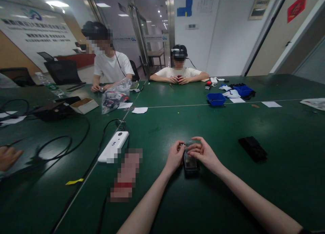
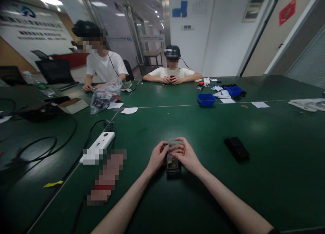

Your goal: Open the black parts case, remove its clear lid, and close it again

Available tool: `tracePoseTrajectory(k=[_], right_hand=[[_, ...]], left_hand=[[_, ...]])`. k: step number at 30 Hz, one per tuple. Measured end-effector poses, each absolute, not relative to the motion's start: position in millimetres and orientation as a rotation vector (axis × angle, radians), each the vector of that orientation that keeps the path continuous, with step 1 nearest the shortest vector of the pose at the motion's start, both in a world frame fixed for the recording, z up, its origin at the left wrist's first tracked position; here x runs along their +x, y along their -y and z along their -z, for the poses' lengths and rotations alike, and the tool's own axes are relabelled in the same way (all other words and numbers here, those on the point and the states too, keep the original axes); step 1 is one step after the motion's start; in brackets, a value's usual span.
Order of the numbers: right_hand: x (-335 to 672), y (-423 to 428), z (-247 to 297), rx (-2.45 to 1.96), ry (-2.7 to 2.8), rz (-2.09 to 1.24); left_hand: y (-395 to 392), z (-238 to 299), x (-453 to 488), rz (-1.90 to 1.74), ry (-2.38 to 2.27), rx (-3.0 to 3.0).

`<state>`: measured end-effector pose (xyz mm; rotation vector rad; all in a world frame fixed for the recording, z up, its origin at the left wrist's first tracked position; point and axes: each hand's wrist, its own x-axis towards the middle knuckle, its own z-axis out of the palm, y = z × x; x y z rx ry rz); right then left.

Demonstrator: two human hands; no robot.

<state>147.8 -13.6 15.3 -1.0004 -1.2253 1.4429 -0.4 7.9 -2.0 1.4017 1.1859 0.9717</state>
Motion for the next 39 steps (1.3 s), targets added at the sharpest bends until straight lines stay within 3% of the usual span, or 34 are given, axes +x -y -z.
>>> tracePoseTrajectory(k=[10,20,39], right_hand=[[152,17,-20,-1.064,1.532,-1.327],[165,14,-21,-1.313,1.943,-0.863],[161,25,-11,-1.351,1.939,-0.675]], left_hand=[[-8,2,0,-0.971,-1.188,1.399],[-7,-1,0,-0.969,-1.141,1.354],[-6,-2,-1,-1.000,-1.189,1.440]])
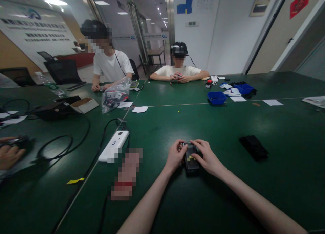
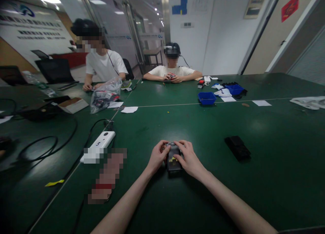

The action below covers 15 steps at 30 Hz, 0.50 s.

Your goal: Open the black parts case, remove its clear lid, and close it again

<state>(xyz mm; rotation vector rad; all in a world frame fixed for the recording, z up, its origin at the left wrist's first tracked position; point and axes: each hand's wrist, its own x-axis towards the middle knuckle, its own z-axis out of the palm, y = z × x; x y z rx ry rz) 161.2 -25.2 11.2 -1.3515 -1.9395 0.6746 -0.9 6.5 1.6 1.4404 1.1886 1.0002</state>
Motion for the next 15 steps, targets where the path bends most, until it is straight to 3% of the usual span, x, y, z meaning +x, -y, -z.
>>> tracePoseTrajectory(k=[15], right_hand=[[155.4,21.1,-5.7,-1.322,1.798,-0.880]], left_hand=[[-6.3,-0.7,0.4,-1.111,-1.185,1.303]])
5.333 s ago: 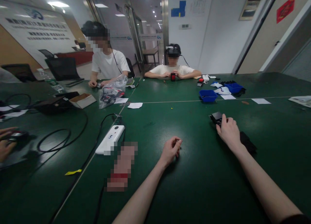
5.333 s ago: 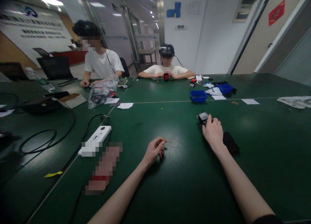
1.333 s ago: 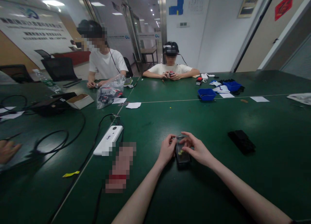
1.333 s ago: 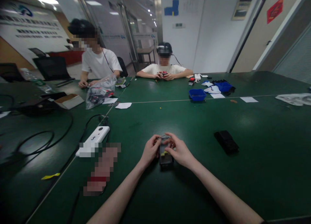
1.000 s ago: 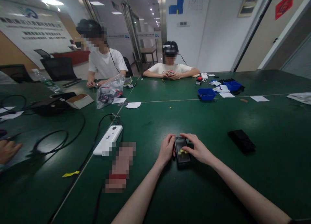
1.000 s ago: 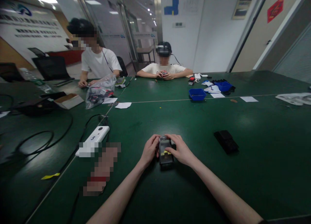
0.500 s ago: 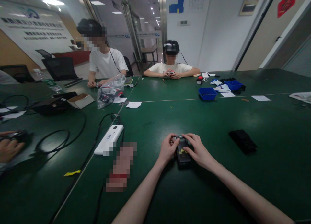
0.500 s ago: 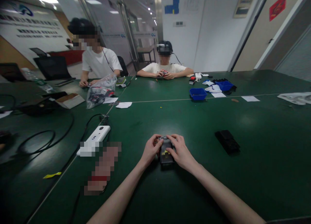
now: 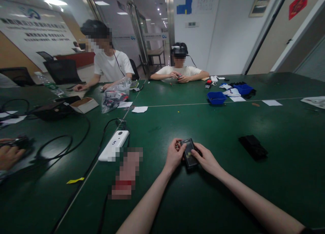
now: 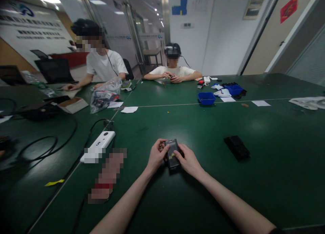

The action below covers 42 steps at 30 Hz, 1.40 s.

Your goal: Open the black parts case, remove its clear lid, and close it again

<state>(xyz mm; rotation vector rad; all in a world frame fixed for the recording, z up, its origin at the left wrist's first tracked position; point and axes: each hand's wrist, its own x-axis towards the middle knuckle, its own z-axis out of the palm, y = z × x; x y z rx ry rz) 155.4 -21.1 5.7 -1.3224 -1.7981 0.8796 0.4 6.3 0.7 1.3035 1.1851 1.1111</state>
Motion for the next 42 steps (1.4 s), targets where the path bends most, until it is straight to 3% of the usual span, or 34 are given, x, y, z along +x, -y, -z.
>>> tracePoseTrajectory(k=[9,13,20,25,42], right_hand=[[163,13,-2,-1.209,1.767,-0.975],[192,-4,-6,-1.402,1.749,-0.634],[267,-23,-6,-1.931,1.831,0.266],[283,-30,-3,-2.042,1.898,0.518],[279,-23,-10,-2.143,2.026,0.507]], left_hand=[[-7,-2,5,-1.135,-1.041,1.221],[-6,0,6,-1.112,-1.078,1.212],[-4,0,4,-0.940,-1.106,1.446],[-4,0,4,-0.909,-1.121,1.504],[-4,-2,3,-0.874,-1.134,1.543]])
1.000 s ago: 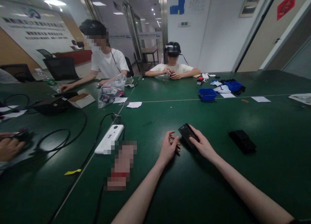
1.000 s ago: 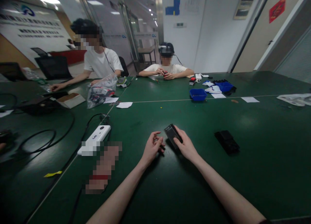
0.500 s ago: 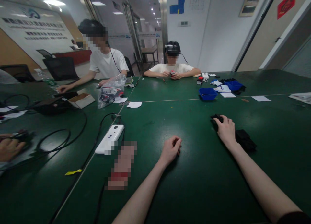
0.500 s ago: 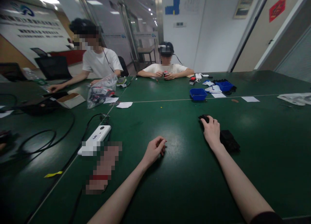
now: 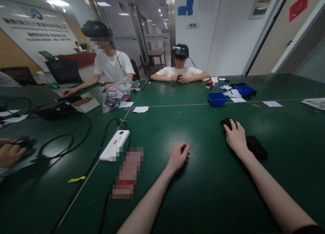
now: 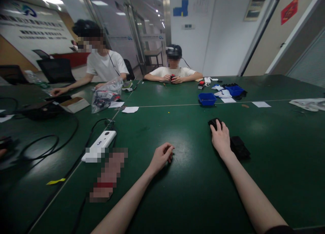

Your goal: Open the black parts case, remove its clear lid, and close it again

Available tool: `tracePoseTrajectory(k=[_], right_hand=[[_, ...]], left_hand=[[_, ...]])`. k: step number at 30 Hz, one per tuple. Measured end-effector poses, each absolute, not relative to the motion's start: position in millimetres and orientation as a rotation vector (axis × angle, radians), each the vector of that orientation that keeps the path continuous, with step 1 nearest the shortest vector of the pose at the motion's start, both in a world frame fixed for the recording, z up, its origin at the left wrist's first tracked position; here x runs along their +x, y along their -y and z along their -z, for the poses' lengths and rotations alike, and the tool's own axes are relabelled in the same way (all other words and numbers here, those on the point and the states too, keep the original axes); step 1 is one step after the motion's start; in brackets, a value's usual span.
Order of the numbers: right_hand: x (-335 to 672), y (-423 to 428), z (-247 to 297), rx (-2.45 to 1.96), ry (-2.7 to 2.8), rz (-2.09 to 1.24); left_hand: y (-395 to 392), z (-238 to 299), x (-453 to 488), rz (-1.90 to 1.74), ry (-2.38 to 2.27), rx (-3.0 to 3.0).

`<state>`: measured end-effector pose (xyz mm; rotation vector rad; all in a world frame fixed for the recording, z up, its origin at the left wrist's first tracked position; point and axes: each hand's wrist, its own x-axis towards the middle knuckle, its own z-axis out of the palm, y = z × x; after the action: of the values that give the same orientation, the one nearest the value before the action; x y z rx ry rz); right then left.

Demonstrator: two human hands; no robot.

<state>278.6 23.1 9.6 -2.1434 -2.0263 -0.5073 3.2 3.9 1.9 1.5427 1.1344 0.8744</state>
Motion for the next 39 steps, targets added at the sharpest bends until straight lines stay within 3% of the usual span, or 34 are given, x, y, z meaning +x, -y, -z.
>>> tracePoseTrajectory(k=[5,9,16,28,33,39], right_hand=[[286,0,-34,-2.384,1.831,0.509],[301,14,-37,-2.648,1.665,0.270],[316,22,-29,-2.648,1.665,0.027],[305,12,-46,-2.430,1.594,0.241],[287,7,-53,-2.249,1.560,-0.077],[244,6,-50,-1.806,1.461,-0.785]], left_hand=[[-4,-3,3,-0.859,-1.142,1.544],[-3,-4,4,-0.867,-1.145,1.525],[-4,0,3,-0.871,-1.137,1.543],[-3,-4,3,-0.864,-1.141,1.537],[-3,-3,3,-0.856,-1.143,1.549],[-4,0,3,-0.856,-1.134,1.553]])
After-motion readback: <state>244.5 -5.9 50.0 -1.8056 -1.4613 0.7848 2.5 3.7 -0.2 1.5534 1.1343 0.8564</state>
